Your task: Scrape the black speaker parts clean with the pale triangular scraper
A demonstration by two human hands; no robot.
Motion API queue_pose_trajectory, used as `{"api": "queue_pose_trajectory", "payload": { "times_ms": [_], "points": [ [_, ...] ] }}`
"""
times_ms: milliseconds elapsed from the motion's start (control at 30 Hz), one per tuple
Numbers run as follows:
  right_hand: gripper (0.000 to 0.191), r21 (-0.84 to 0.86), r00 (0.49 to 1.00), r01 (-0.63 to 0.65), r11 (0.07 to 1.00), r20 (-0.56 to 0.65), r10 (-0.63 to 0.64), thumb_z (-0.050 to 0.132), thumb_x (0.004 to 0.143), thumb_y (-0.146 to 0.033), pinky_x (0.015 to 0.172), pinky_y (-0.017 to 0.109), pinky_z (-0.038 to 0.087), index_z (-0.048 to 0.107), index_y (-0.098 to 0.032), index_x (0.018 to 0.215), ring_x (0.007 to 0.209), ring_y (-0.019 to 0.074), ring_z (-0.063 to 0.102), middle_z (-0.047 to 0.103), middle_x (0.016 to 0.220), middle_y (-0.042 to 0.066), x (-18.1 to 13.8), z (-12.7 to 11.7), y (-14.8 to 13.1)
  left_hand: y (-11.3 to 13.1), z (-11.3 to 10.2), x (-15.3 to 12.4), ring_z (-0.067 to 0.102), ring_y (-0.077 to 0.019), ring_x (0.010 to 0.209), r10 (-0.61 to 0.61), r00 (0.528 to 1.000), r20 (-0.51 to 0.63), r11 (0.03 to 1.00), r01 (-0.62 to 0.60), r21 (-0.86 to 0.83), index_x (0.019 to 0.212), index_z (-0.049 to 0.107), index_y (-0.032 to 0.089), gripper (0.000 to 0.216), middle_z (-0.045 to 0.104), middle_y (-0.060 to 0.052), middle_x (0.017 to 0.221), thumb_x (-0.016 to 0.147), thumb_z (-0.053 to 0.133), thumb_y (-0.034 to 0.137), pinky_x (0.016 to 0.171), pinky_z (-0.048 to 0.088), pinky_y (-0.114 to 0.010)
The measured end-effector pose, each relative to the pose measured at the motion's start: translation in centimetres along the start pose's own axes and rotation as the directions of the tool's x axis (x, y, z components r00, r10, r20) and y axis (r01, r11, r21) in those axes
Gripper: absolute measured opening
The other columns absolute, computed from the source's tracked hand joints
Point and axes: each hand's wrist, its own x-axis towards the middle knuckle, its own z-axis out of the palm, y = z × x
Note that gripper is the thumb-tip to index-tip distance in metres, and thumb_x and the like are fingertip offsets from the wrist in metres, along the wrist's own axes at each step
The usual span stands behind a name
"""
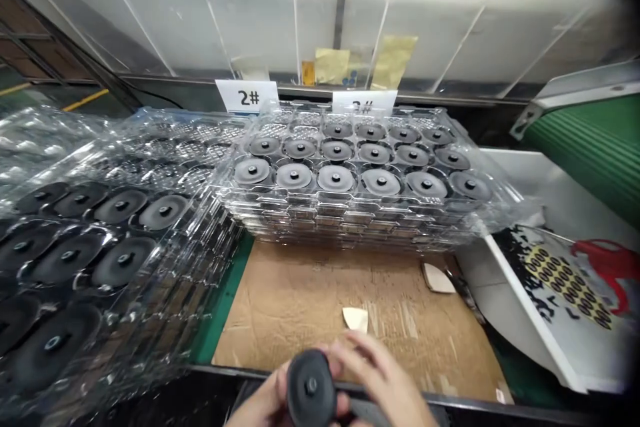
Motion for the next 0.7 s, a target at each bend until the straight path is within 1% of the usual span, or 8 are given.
{"api": "queue_pose_trajectory", "payload": {
  "times_ms": [100, 167, 267, 333, 433, 533, 633, 700],
  "points": [
    [0.036, 0.025, 0.924, -0.360, 0.933, -0.132, 0.360, 0.047, 0.086, -0.033, 0.053, 0.025, 0.056, 0.049, -0.022, 0.121, 0.058, 0.0137, 0.064, 0.057, 0.098, 0.009, -0.5, 1.7, 2.7, 1.9, 0.0, 2.0, 0.049, -0.0278, 0.117, 0.085, 0.995, -0.043, 0.977, -0.092, -0.194, 0.114, 0.057, 0.025, 0.051, 0.054, -0.006, 0.128, 0.069, 0.062, 0.049, 0.101, 0.035, -0.038],
    [0.029, 0.052, 0.886, -0.431, 0.901, -0.163, 0.434, 0.047, 0.086, -0.030, 0.050, 0.027, 0.055, 0.054, -0.020, 0.111, 0.053, 0.0136, 0.062, 0.055, 0.093, 0.008, -0.5, 3.4, 3.7, 3.0, 0.1, 3.4, 0.047, -0.0270, 0.119, 0.157, 0.984, -0.081, 0.959, -0.172, -0.227, 0.115, 0.057, 0.023, 0.051, 0.054, -0.007, 0.128, 0.069, 0.062, 0.047, 0.105, 0.029, -0.037],
    [0.025, 0.123, 0.906, -0.384, 0.915, -0.140, 0.399, 0.045, 0.086, -0.028, 0.061, 0.031, 0.056, 0.056, -0.021, 0.107, 0.070, 0.0198, 0.065, 0.059, 0.095, 0.009, -0.2, 5.2, 4.0, 4.0, 0.4, 4.8, 0.044, -0.0283, 0.121, 0.202, 0.970, -0.137, 0.953, -0.227, -0.202, 0.117, 0.055, 0.023, 0.054, 0.054, -0.007, 0.128, 0.069, 0.062, 0.046, 0.108, 0.025, -0.039],
    [0.023, 0.181, 0.927, -0.337, 0.924, -0.107, 0.359, 0.045, 0.085, -0.027, 0.066, 0.031, 0.056, 0.059, -0.024, 0.104, 0.077, 0.0205, 0.065, 0.064, 0.089, 0.005, 0.6, 5.0, 3.9, 4.2, 0.8, 5.5, 0.044, -0.0293, 0.121, 0.209, 0.963, -0.171, 0.958, -0.237, -0.164, 0.118, 0.054, 0.024, 0.053, 0.053, -0.008, 0.130, 0.070, 0.063, 0.044, 0.108, 0.024, -0.041],
    [0.021, 0.237, 0.927, -0.347, 0.908, -0.063, 0.371, 0.046, 0.086, -0.025, 0.063, 0.026, 0.055, 0.060, -0.026, 0.102, 0.073, 0.0173, 0.064, 0.065, 0.084, 0.002, 3.1, 2.7, 3.4, 4.4, 1.7, 6.2, 0.046, -0.0298, 0.119, 0.209, 0.952, -0.225, 0.969, -0.233, -0.086, 0.117, 0.053, 0.024, 0.054, 0.052, -0.009, 0.130, 0.068, 0.066, 0.042, 0.107, 0.026, -0.043],
    [0.025, 0.333, 0.896, -0.382, 0.862, -0.095, 0.434, 0.047, 0.086, -0.023, 0.058, 0.023, 0.052, 0.055, -0.025, 0.109, 0.074, 0.0156, 0.062, 0.063, 0.091, 0.003, 6.5, -0.4, 1.6, 4.3, 2.8, 6.9, 0.048, -0.0271, 0.117, 0.225, 0.933, -0.281, 0.972, -0.237, -0.007, 0.115, 0.055, 0.026, 0.059, 0.056, -0.007, 0.125, 0.061, 0.071, 0.041, 0.102, 0.034, -0.037],
    [0.032, 0.397, 0.943, -0.203, 0.895, -0.166, 0.288, 0.047, 0.084, -0.016, 0.073, 0.027, 0.051, 0.053, -0.023, 0.114, 0.086, 0.0177, 0.060, 0.062, 0.098, 0.005, 8.9, -2.4, -0.9, 4.2, 3.8, 7.1, 0.052, -0.0242, 0.113, 0.191, 0.941, -0.279, 0.980, -0.197, 0.008, 0.112, 0.058, 0.029, 0.057, 0.062, -0.004, 0.116, 0.058, 0.074, 0.039, 0.097, 0.040, -0.032],
    [0.032, 0.411, 0.979, -0.143, 0.900, -0.073, 0.189, 0.047, 0.082, -0.012, 0.070, 0.025, 0.051, 0.055, -0.023, 0.110, 0.080, 0.0162, 0.061, 0.064, 0.092, 0.004, 9.8, -3.1, -2.0, 4.2, 4.4, 7.0, 0.055, -0.0240, 0.108, 0.175, 0.944, -0.279, 0.984, -0.180, 0.007, 0.110, 0.060, 0.030, 0.056, 0.063, -0.003, 0.114, 0.056, 0.075, 0.038, 0.094, 0.042, -0.031]
  ]
}}
